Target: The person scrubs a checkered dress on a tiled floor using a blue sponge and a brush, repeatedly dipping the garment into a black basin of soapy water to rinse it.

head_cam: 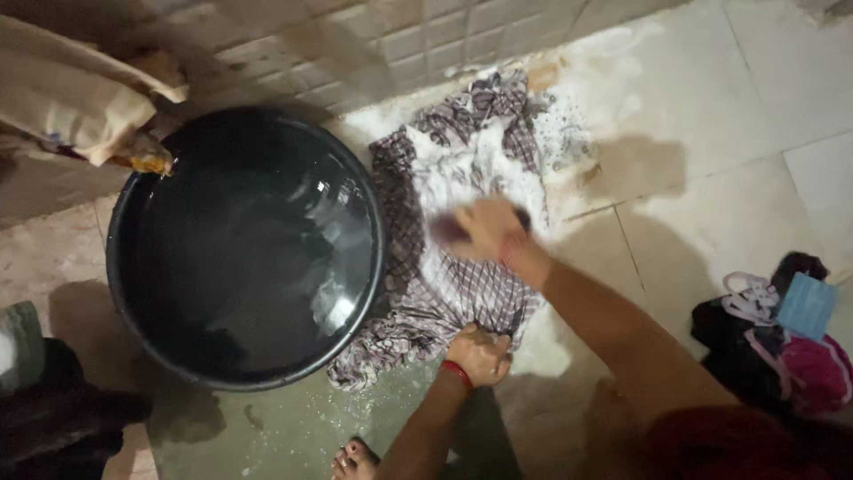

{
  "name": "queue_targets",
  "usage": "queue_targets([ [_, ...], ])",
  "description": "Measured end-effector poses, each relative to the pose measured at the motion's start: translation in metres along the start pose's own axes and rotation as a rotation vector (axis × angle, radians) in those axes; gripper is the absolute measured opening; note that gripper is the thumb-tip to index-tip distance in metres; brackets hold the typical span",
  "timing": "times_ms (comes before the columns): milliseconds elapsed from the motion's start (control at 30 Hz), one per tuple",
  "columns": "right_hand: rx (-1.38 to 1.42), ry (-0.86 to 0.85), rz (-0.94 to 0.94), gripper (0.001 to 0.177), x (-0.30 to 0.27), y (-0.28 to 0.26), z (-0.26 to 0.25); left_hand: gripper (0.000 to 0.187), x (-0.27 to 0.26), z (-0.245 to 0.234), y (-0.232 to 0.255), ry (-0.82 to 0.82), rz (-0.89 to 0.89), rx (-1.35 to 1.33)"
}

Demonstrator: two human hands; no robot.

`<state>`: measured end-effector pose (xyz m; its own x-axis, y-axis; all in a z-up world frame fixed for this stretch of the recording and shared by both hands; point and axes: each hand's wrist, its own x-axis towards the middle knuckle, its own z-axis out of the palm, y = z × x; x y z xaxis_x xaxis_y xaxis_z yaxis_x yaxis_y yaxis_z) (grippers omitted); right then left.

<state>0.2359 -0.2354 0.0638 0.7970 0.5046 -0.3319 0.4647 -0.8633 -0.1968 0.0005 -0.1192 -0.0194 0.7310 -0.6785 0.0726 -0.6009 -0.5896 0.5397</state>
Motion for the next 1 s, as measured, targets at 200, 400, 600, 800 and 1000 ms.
queue_targets([
  [200,-0.024,-0.131,-0.237,0.089,-0.066,-0.015,0.029,0.021,-0.002,0.020,-0.005,-0.018,-0.012,-0.070],
  [400,-0.007,0.167,0.153,0.077,0.014,0.015,0.000,0.021,-0.002,0.000,-0.002,-0.039,-0.021,-0.056],
  [600,-0.108,0.197,-0.289,0.094,-0.105,-0.013,0.049,0.022,-0.003,0.003,-0.002,-0.075,-0.018,-0.021],
  [800,-0.024,0.259,0.255,0.076,0.009,0.049,-0.002,0.021,-0.002,0.007,-0.002,-0.048,-0.031,-0.055],
  [1000,0.026,0.293,-0.144,0.072,-0.099,-0.005,0.018,0.021,-0.001,-0.002,0.000,-0.009,-0.008,-0.032],
])
